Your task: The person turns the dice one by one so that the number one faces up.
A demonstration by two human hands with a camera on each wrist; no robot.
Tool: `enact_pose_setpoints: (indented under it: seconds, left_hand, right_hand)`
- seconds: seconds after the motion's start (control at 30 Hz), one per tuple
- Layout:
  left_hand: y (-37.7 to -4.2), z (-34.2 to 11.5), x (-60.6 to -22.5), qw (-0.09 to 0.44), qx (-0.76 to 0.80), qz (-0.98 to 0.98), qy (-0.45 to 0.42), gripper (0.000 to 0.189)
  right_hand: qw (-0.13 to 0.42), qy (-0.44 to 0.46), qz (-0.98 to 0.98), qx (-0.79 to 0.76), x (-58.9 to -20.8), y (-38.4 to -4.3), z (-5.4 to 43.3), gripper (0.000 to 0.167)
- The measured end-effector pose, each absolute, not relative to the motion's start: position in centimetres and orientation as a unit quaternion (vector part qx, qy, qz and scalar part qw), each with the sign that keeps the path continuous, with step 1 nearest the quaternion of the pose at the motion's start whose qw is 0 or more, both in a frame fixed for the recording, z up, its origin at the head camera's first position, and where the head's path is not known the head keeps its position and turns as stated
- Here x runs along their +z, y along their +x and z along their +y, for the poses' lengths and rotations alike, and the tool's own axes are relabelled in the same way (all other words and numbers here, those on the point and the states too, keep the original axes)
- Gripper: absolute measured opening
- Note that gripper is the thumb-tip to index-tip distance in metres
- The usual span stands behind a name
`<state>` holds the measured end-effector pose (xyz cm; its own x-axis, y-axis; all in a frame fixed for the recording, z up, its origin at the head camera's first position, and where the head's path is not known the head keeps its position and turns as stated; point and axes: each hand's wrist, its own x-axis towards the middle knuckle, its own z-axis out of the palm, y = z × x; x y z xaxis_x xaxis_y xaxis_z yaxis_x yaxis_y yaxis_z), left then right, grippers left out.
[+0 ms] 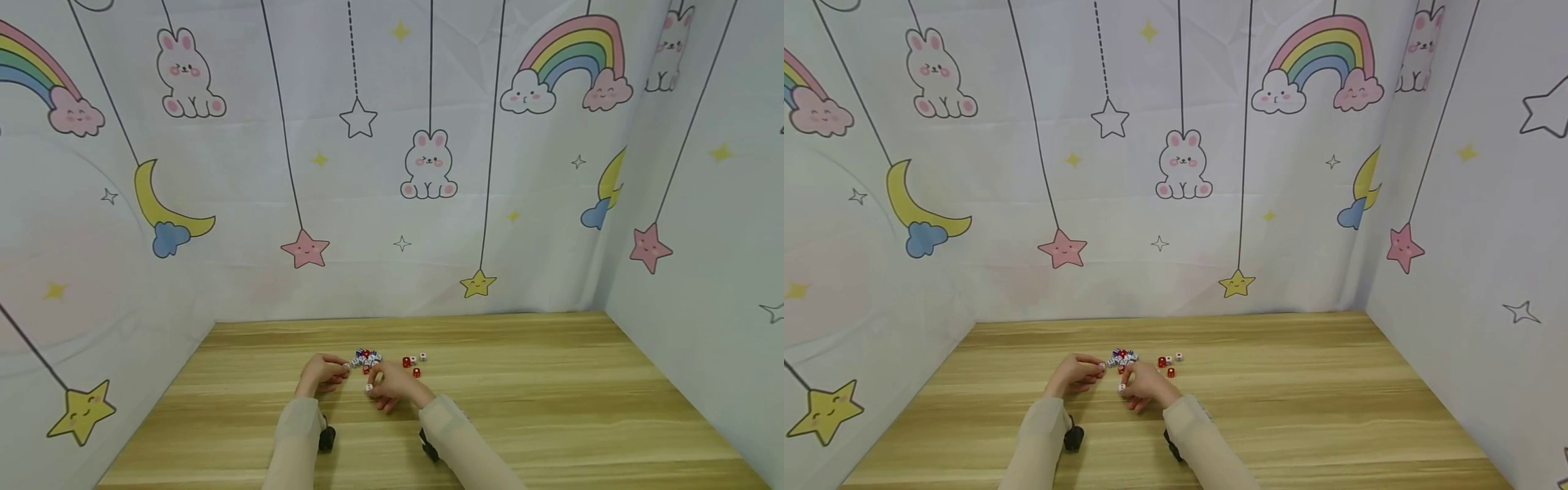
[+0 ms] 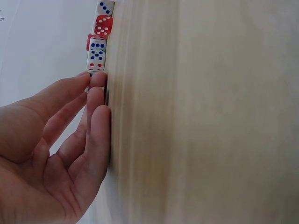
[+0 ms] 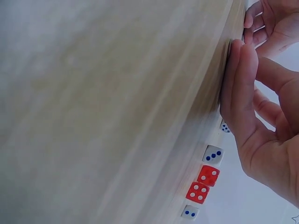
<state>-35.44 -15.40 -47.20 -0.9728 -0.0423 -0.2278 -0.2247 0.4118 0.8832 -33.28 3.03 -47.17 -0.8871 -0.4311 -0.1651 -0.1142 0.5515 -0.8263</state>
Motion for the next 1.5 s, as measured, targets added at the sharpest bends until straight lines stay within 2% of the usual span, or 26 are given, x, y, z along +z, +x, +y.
enact_pose_setpoints:
  seconds: [0.47,1.5]
  left_hand:
    - [-35.53,-15.49,-47.18,0.088,0.538,0.834,-0.083,0.02]
    - [-35.47,-15.48,-47.29,0.091,0.534,0.837,-0.08,0.022]
  right_hand:
    - [0.169,-0.166,0.869,-0.435,-46.87,-33.0,2.78,0.015]
    - [0.185,-0.146,0.853,-0.465,-46.64,-32.92,3.43,0.006]
